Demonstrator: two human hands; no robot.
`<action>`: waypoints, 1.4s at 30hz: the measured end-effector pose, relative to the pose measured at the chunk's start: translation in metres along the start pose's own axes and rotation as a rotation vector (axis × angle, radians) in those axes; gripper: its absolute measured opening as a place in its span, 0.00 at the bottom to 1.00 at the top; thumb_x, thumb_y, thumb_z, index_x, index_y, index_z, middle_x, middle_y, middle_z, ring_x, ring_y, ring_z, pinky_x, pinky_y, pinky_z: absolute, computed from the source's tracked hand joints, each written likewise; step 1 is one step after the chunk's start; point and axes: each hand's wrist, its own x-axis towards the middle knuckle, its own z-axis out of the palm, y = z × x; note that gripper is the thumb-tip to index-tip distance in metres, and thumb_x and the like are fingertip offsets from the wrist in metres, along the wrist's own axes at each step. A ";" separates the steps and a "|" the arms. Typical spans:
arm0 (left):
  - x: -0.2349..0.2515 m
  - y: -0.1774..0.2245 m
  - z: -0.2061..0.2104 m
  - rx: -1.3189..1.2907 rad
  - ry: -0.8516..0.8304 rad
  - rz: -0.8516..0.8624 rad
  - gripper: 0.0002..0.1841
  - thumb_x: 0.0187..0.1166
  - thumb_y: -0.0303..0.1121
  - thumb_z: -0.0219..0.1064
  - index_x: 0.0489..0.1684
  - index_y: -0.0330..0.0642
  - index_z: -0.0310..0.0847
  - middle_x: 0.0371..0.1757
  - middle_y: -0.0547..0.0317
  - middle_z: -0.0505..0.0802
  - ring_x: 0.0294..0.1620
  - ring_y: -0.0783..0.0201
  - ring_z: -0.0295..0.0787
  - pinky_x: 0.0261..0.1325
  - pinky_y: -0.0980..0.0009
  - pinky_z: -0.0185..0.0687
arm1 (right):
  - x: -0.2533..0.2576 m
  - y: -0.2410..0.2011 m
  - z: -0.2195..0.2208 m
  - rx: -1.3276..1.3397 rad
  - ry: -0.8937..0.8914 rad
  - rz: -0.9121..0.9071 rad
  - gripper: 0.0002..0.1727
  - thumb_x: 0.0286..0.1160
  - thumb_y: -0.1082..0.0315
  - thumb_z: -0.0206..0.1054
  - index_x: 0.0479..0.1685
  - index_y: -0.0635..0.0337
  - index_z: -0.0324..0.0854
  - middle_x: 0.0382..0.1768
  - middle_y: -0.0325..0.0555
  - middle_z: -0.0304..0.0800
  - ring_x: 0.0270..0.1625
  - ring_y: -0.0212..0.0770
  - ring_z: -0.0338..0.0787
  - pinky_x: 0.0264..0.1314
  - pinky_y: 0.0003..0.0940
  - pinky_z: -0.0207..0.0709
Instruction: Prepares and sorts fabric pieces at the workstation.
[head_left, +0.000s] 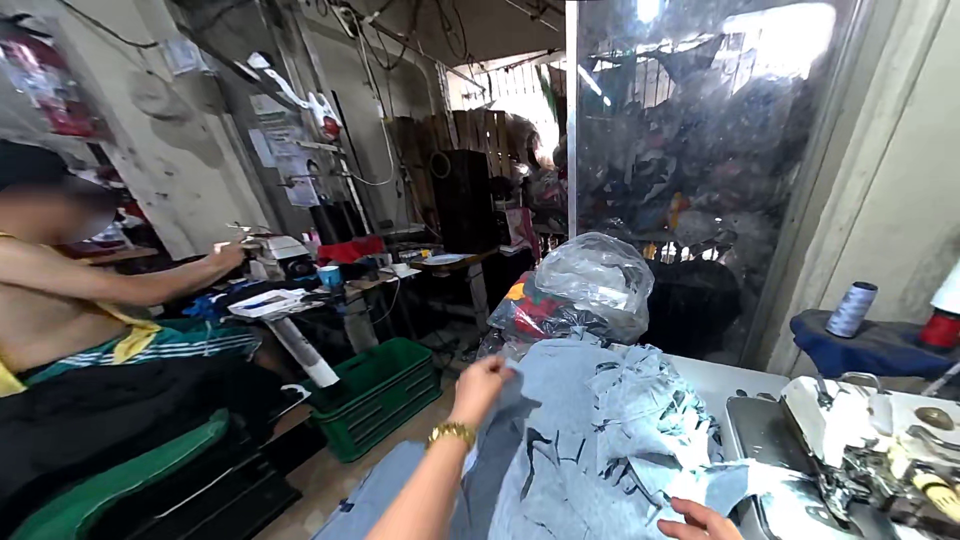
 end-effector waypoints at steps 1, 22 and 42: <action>0.005 0.020 -0.013 -0.071 0.028 0.043 0.13 0.84 0.34 0.68 0.55 0.33 0.87 0.52 0.37 0.91 0.56 0.41 0.87 0.63 0.37 0.77 | 0.001 0.002 -0.004 0.030 0.034 -0.018 0.16 0.76 0.72 0.65 0.60 0.65 0.90 0.69 0.69 0.83 0.67 0.68 0.85 0.69 0.64 0.76; -0.107 0.212 -0.033 -0.960 -0.463 0.328 0.11 0.84 0.23 0.55 0.42 0.42 0.86 0.34 0.56 0.93 0.31 0.70 0.90 0.34 0.74 0.88 | 0.076 -0.037 -0.065 1.133 0.113 0.198 0.13 0.75 0.80 0.61 0.57 0.66 0.80 0.44 0.45 0.93 0.45 0.35 0.93 0.53 0.34 0.88; -0.281 0.125 0.078 -0.818 -0.241 0.580 0.05 0.77 0.29 0.67 0.42 0.41 0.88 0.46 0.64 0.92 0.52 0.75 0.88 0.59 0.73 0.83 | 0.079 -0.121 -0.213 0.447 0.112 0.119 0.10 0.85 0.77 0.60 0.53 0.60 0.86 0.35 0.43 0.89 0.20 0.28 0.83 0.20 0.20 0.77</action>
